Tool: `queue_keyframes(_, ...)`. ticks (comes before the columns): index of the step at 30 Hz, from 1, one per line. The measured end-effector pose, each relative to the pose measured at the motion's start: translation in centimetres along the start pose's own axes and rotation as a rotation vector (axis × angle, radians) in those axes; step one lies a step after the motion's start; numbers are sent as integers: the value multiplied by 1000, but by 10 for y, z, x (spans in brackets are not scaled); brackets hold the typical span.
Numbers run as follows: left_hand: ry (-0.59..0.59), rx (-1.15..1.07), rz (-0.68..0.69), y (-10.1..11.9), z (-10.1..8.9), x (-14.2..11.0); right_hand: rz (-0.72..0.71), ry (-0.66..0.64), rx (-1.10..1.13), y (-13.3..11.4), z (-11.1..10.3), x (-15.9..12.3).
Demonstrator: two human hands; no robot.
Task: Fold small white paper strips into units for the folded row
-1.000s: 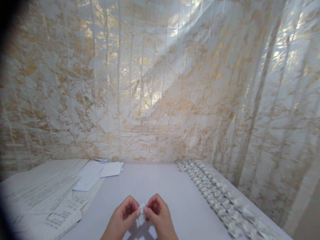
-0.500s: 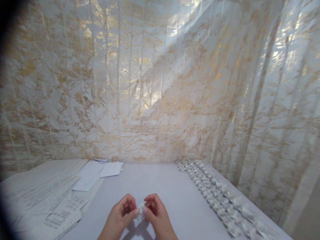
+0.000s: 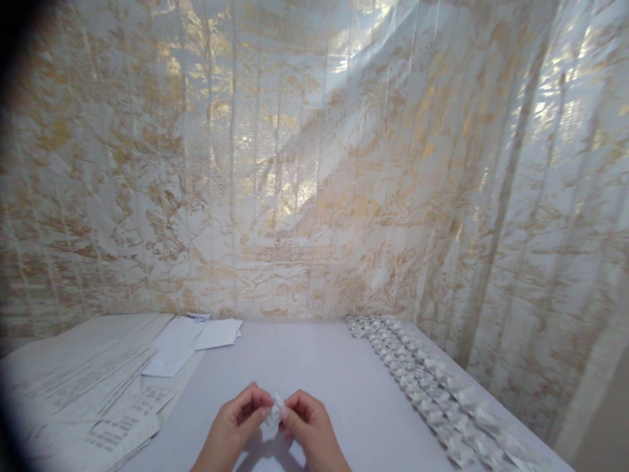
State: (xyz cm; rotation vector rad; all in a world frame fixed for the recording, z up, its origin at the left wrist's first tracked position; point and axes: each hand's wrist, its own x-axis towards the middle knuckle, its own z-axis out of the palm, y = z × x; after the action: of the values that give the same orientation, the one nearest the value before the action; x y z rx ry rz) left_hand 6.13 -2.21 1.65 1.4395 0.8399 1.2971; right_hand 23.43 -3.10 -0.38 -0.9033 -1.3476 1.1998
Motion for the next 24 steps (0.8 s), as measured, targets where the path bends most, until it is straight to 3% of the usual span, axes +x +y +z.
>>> queue_keyframes(3, -13, -11, -23, -1, 0, 0, -101, 82, -32, 2, 0, -1)
queue_keyframes(6, -76, -38, -45, 1, 6, -4, -326, 152, -217, -4, 1, -6)
queue_keyframes(9, -111, -93, -79, 2, 14, -8, -496, 107, -432, -11, 2, -10)
queue_keyframes(12, -85, -134, -140, -2, 15, -6, -574, 18, -536, -14, 1, -12)
queue_keyframes(15, -41, -153, -192, -8, 11, -1, -577, 3, -538, -14, -2, -12)
queue_keyframes(19, -15, -177, -240, -14, 8, 3, -465, 28, -478, -19, -9, -11)
queue_keyframes(24, -38, -164, -248, -12, 9, 1, -426, -76, -438, -20, -9, -9)
